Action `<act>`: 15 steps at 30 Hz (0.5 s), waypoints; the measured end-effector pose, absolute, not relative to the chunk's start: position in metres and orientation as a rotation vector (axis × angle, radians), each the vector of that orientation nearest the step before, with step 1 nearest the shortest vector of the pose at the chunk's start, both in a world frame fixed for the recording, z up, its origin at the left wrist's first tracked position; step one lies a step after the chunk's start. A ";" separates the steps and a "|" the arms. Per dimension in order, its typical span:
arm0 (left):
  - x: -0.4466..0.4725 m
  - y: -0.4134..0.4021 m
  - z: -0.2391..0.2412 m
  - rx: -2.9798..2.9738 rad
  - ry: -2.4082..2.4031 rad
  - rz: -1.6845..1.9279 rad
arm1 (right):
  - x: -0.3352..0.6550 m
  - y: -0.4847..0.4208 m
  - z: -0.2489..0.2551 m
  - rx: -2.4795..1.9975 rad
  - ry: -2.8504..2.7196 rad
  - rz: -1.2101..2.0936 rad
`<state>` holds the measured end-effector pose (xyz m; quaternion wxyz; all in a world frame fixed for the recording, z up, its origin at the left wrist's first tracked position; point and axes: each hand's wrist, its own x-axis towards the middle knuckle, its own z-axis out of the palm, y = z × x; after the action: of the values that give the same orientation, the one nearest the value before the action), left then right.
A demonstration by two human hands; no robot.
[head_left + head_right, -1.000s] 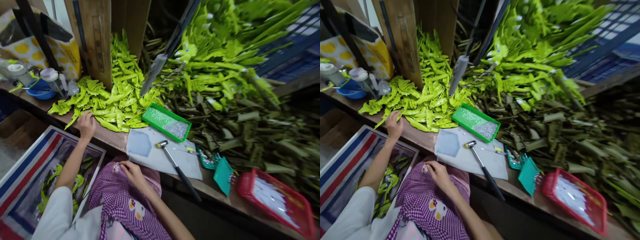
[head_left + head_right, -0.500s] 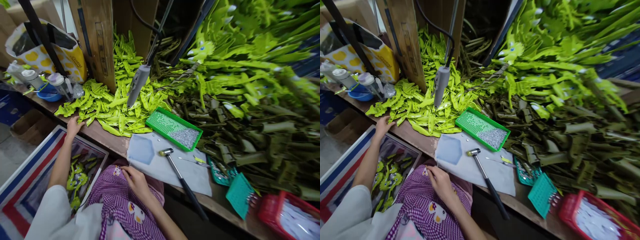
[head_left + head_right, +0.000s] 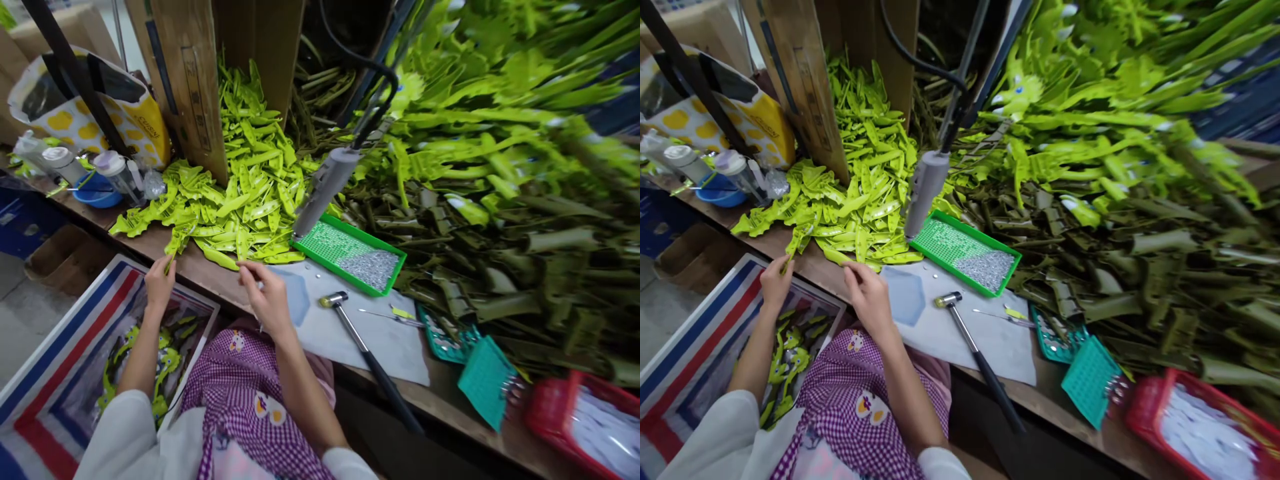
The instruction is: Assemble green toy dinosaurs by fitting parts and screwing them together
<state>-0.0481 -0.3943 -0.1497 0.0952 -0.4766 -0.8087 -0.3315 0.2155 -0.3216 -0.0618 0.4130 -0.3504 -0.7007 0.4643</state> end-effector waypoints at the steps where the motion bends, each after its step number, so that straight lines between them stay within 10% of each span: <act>1: -0.046 -0.399 -0.155 -1.422 -2.349 -0.999 | 0.223 -0.326 -0.067 -0.901 -1.778 1.182; 15: 0.003 -0.447 -0.167 -2.005 -1.533 -0.828 | 0.343 -0.367 -0.136 -1.435 -1.536 1.068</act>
<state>0.0027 -0.4467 -0.1674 0.2404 -0.7327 -0.5601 -0.3027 0.3432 -0.3673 -0.1355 0.3821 -0.5623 -0.6019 0.4188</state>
